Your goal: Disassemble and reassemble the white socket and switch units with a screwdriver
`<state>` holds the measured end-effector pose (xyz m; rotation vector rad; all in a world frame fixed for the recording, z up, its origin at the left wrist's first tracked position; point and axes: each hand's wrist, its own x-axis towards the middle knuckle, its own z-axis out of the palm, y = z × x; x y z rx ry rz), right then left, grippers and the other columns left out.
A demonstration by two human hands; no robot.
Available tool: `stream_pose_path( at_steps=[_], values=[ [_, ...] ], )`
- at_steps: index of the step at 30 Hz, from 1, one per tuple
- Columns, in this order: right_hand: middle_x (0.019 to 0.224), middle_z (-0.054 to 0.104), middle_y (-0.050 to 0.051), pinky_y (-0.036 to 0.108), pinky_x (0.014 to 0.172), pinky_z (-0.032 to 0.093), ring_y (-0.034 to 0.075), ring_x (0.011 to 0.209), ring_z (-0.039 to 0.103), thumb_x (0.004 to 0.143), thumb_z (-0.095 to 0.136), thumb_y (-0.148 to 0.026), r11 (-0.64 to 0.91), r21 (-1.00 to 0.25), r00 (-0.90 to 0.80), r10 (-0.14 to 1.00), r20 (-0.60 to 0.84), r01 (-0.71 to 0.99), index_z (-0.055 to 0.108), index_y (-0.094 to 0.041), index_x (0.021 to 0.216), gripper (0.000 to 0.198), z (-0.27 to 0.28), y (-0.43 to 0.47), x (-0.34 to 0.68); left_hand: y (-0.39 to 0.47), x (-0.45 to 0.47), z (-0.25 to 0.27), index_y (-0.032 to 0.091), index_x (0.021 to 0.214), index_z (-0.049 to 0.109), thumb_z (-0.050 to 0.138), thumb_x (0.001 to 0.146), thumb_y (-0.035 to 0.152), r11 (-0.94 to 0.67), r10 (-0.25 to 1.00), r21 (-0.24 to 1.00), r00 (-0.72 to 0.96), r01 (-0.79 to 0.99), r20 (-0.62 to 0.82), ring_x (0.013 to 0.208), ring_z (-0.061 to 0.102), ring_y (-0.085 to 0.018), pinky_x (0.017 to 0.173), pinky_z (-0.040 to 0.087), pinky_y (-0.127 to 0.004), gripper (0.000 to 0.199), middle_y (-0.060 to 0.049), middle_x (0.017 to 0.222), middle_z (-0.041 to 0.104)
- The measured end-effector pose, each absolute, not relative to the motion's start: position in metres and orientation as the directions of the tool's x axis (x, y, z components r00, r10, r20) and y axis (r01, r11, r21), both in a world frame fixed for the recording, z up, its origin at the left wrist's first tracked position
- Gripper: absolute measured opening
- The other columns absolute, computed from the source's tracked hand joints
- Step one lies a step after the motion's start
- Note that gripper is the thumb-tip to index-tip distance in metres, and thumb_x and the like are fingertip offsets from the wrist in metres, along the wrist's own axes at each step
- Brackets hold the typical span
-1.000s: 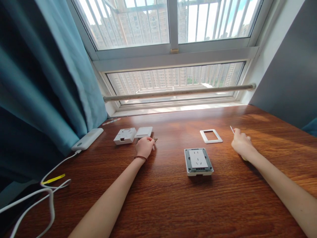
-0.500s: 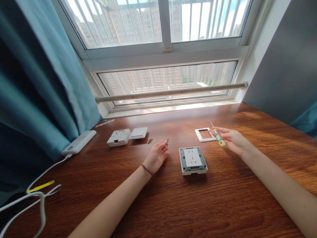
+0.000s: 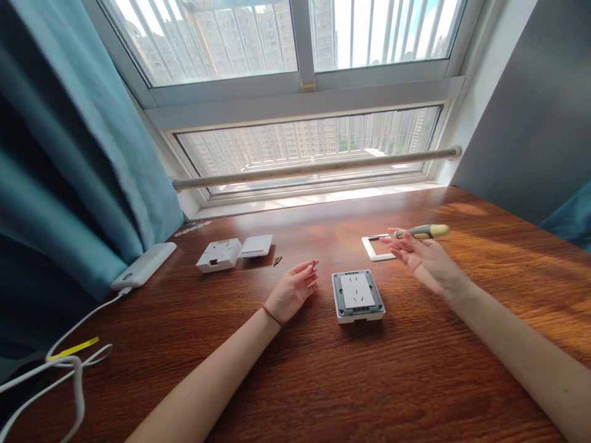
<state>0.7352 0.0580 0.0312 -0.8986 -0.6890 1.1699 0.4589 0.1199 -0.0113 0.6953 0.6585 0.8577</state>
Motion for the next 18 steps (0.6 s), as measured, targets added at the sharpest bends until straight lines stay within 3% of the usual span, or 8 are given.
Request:
stream_pose_path(
  at_steps=[2,5,9,13,18],
  values=[
    [0.077,0.068,0.004,0.018,0.055,0.052,0.010,0.067,0.061,0.070,0.072,-0.031,0.155,-0.877,0.344,0.939,-0.012,-0.455,0.068,-0.017,0.074,0.015,0.027,0.060,0.736,0.118,0.460,-0.012,0.013,0.088,0.067,0.075,0.067,0.019,0.441,0.852,0.793,0.474,-0.420,-0.222,0.064,0.059,-0.007,0.061,0.046,-0.018,0.024,-0.001,0.073,0.065],
    [0.058,0.056,-0.001,0.015,0.038,0.038,0.004,0.047,0.044,0.068,0.073,-0.026,0.183,-0.872,0.370,0.929,0.002,-0.454,0.067,-0.015,0.065,0.013,0.025,0.060,0.736,0.112,0.464,-0.010,0.014,0.080,0.068,0.076,0.065,0.022,0.357,0.880,0.867,0.437,-0.349,-0.186,0.068,0.060,-0.009,0.063,0.044,-0.019,0.019,-0.004,0.077,0.069],
    [0.058,0.052,-0.002,0.017,0.042,0.038,0.005,0.050,0.042,0.067,0.072,-0.022,0.191,-0.879,0.312,0.949,0.052,-0.436,0.069,-0.014,0.070,0.010,0.027,0.056,0.733,0.105,0.471,-0.007,0.016,0.074,0.069,0.073,0.068,0.024,0.088,0.912,0.977,0.409,-0.193,-0.001,0.086,0.060,-0.014,0.075,0.044,-0.023,0.012,-0.006,0.090,0.068],
    [0.061,0.055,-0.001,0.019,0.043,0.037,0.006,0.050,0.043,0.066,0.072,-0.021,0.202,-0.894,0.290,0.953,0.086,-0.400,0.068,-0.017,0.074,0.010,0.030,0.051,0.726,0.104,0.479,-0.008,0.017,0.073,0.070,0.069,0.071,0.027,-0.210,0.875,0.977,0.440,-0.032,0.202,0.095,0.056,-0.019,0.082,0.044,-0.029,0.010,-0.007,0.100,0.062],
    [0.051,0.047,-0.004,0.020,0.039,0.033,0.006,0.045,0.040,0.065,0.074,-0.025,0.157,-0.895,0.235,0.970,0.061,-0.418,0.061,-0.015,0.062,0.016,0.030,0.048,0.719,0.102,0.483,-0.014,0.018,0.076,0.072,0.066,0.074,0.027,-0.335,0.815,0.941,0.517,0.049,0.263,0.100,0.054,-0.023,0.087,0.042,-0.034,0.011,-0.010,0.099,0.061]
  ],
)
